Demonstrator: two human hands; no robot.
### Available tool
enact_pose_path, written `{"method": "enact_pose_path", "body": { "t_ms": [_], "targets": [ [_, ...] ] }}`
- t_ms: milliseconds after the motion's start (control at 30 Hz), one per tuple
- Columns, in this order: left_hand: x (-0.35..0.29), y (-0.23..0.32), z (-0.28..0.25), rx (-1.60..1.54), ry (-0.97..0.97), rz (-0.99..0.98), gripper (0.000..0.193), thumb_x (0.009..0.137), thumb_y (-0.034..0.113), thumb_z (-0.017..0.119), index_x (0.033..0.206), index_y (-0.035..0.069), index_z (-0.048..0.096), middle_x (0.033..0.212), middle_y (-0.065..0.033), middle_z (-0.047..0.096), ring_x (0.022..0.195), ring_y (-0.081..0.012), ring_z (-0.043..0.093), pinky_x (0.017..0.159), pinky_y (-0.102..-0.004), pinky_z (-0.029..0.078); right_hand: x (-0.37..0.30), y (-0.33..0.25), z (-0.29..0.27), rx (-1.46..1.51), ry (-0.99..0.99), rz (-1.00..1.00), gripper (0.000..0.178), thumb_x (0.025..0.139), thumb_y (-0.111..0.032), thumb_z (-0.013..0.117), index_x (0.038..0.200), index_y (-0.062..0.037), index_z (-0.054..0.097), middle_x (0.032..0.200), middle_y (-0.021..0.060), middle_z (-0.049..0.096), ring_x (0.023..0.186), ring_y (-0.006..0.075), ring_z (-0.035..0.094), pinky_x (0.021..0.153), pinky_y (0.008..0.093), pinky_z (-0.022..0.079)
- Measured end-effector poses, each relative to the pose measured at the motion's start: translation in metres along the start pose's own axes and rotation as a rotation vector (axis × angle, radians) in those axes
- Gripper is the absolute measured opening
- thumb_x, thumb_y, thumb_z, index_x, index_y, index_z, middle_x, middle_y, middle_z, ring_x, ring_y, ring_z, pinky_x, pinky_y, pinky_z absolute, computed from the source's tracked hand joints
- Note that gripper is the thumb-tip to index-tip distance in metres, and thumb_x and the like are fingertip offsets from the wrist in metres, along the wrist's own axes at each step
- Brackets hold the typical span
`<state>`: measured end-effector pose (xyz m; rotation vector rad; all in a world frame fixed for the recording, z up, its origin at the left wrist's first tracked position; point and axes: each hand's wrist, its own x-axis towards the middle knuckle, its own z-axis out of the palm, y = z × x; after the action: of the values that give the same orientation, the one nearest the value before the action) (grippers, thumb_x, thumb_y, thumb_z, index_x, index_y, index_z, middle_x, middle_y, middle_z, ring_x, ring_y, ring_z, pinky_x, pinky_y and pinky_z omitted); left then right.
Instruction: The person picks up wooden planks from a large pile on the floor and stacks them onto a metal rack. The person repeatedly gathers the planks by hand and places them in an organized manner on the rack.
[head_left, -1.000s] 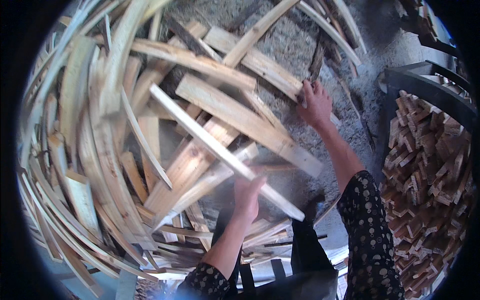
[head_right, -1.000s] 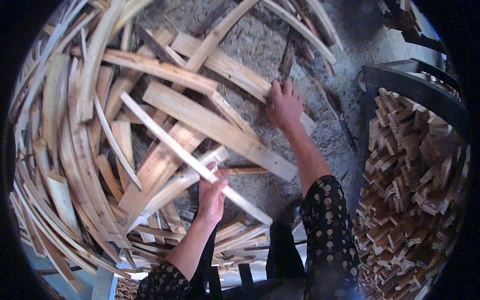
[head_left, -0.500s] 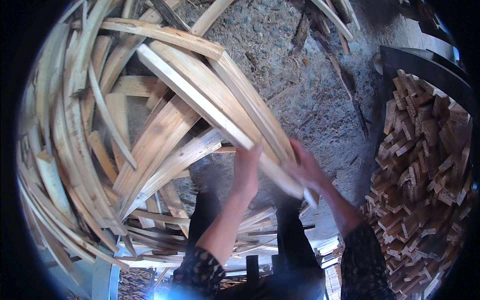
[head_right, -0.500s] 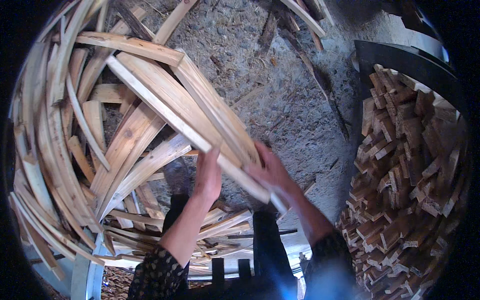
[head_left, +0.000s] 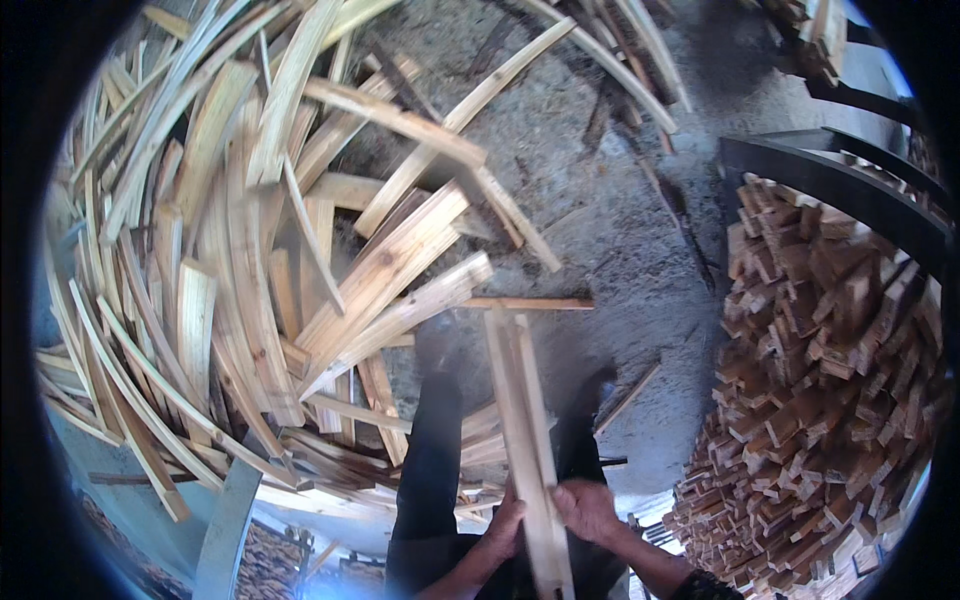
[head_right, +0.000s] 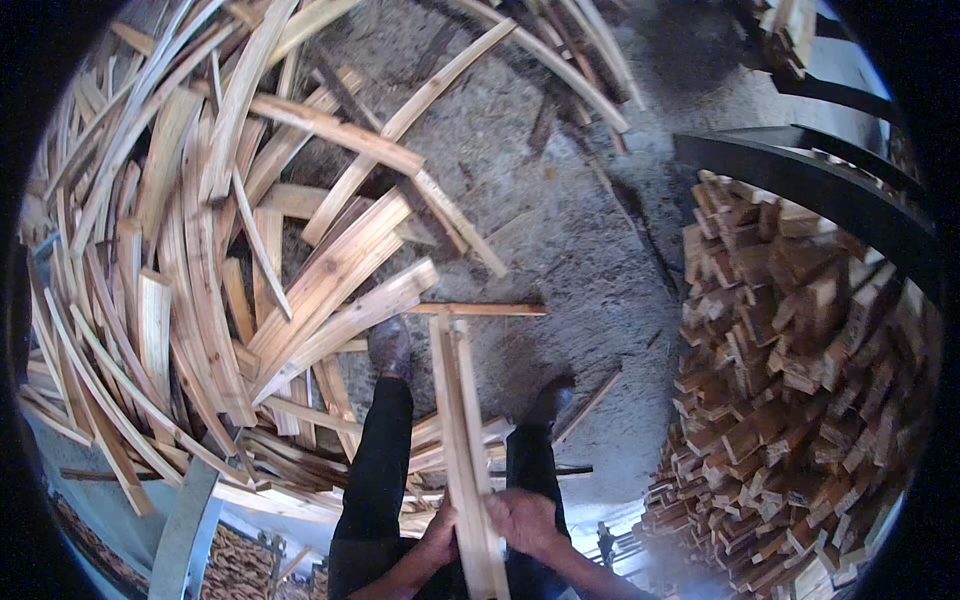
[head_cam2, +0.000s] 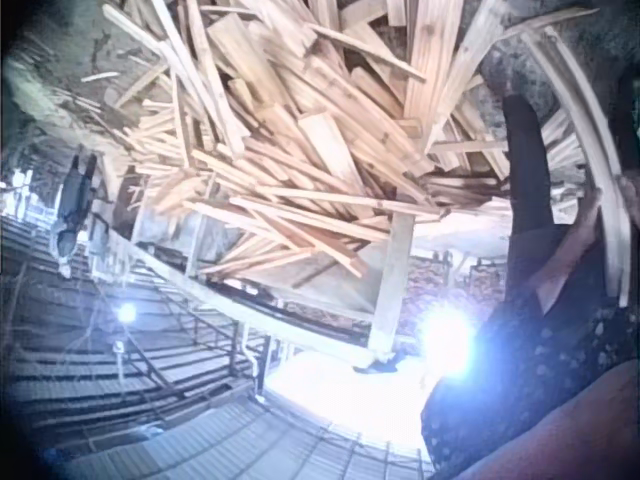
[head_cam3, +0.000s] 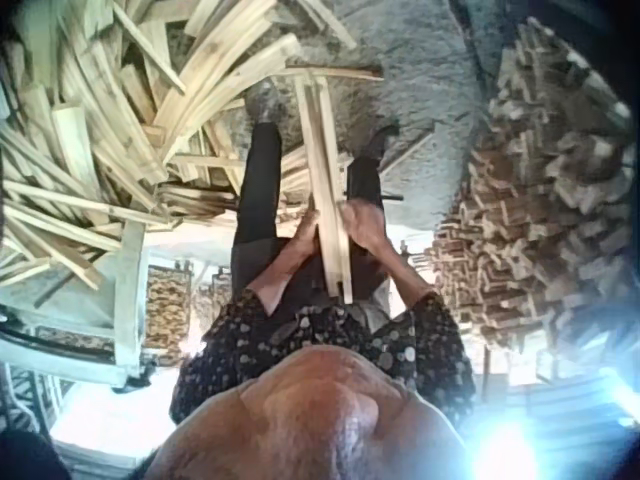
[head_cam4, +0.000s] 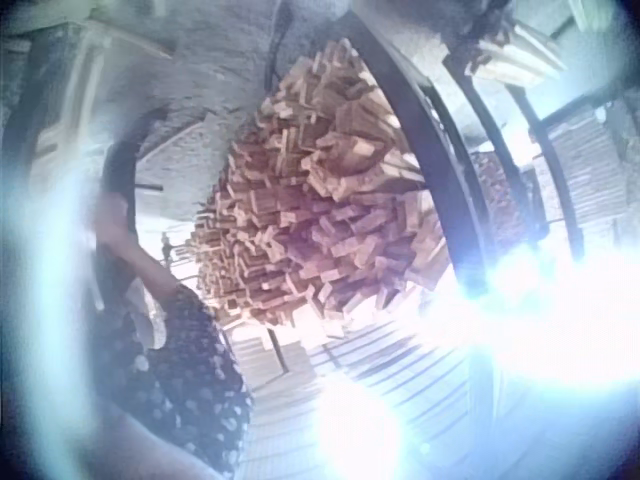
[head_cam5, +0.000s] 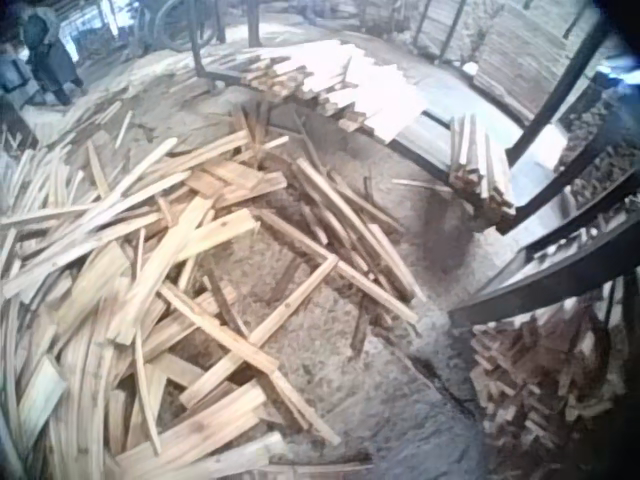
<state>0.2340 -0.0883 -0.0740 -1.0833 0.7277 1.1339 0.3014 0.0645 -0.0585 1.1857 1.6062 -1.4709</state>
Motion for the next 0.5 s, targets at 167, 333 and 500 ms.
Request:
{"method": "enact_pose_path", "body": {
  "t_ms": [167,333,500],
  "targets": [
    [0.002,0.003,-0.002,-0.071,-0.015,-0.113,0.061,0.077,0.023,0.062,0.125,0.009,0.027,0.107,-0.0062,0.047,0.096,-0.017,0.05,0.08,-0.0324,0.045,0.082,-0.009,-0.001,-0.092,0.219,-0.112,0.021,0.075,-0.026,0.059,0.073,-0.0055,0.059,0.068,0.0153,0.057,0.063,0.0334,0.056,0.055,0.0418,0.044],
    [0.004,0.015,0.013,0.172,0.238,-0.272,0.076,0.071,0.019,0.068,0.13,0.01,0.02,0.11,-0.0093,0.044,0.101,-0.0194,0.047,0.084,-0.0335,0.043,0.258,-0.079,-0.042,-0.47,0.626,-0.482,0.077,0.069,-0.025,0.068,0.129,-0.0023,0.025,0.12,0.0203,0.04,0.109,0.0385,0.04,0.09,0.0471,0.032],
    [0.003,0.011,0.024,0.184,0.161,-0.119,0.07,0.067,0.018,0.071,0.124,0.003,0.034,0.106,-0.0087,0.051,0.098,-0.0179,0.049,0.081,-0.0334,0.044,0.376,-0.091,-0.058,-0.45,0.571,-0.15,0.085,0.061,-0.023,0.069,0.131,-0.0103,0.021,0.114,0.0168,0.044,0.102,0.0357,0.046,0.081,0.0465,0.039]
  ]
}}
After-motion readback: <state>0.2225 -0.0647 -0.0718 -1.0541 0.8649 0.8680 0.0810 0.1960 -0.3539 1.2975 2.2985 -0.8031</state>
